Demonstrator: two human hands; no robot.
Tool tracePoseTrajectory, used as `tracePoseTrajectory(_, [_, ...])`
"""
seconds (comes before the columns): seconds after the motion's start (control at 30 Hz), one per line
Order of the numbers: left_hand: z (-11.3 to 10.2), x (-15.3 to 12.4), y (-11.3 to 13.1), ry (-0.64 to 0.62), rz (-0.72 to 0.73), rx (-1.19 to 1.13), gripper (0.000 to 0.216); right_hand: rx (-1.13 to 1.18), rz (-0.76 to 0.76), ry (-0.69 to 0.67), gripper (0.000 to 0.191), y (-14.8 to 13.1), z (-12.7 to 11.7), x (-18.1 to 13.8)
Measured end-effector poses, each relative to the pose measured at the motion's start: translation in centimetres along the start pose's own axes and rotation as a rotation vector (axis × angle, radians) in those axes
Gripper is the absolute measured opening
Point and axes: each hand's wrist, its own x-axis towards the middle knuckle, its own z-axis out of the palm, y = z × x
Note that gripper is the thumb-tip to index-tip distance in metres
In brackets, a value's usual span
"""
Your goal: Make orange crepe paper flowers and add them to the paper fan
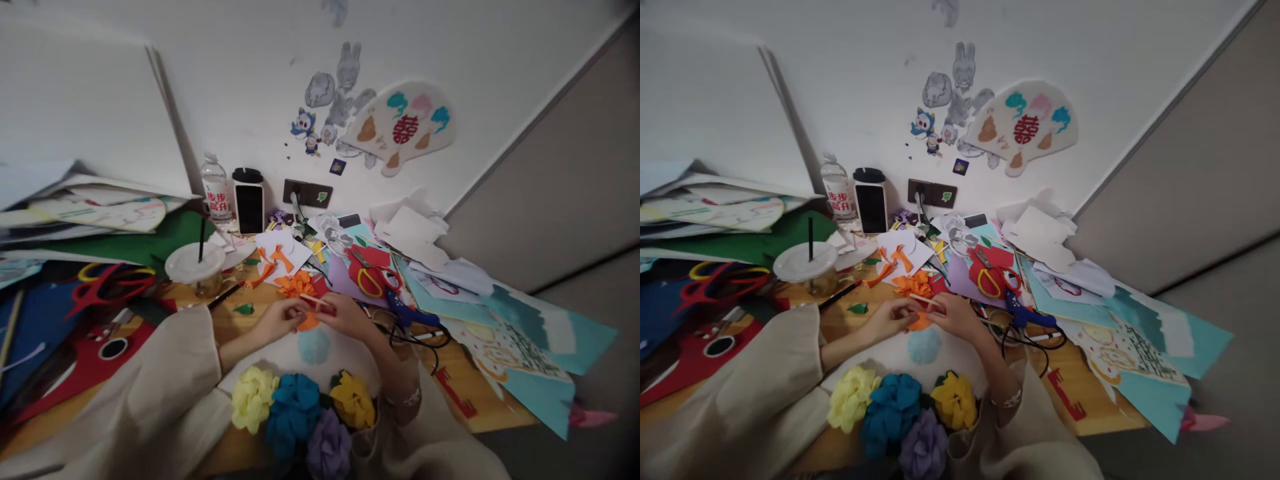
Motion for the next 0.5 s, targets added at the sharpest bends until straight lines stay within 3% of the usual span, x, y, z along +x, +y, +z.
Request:
tracePoseTrajectory(0.17, [-0.17,-0.09,-0.40,-0.001,-0.007,-0.022,0.029,0.033,-0.034,-0.014,0.012,1.00,0.30,-0.30])
tracePoseTrajectory(0.5, [-0.23,0.04,-0.22,-0.007,0.002,-0.045,0.026,0.020,-0.089,0.012,0.008,0.42,0.80,-0.70])
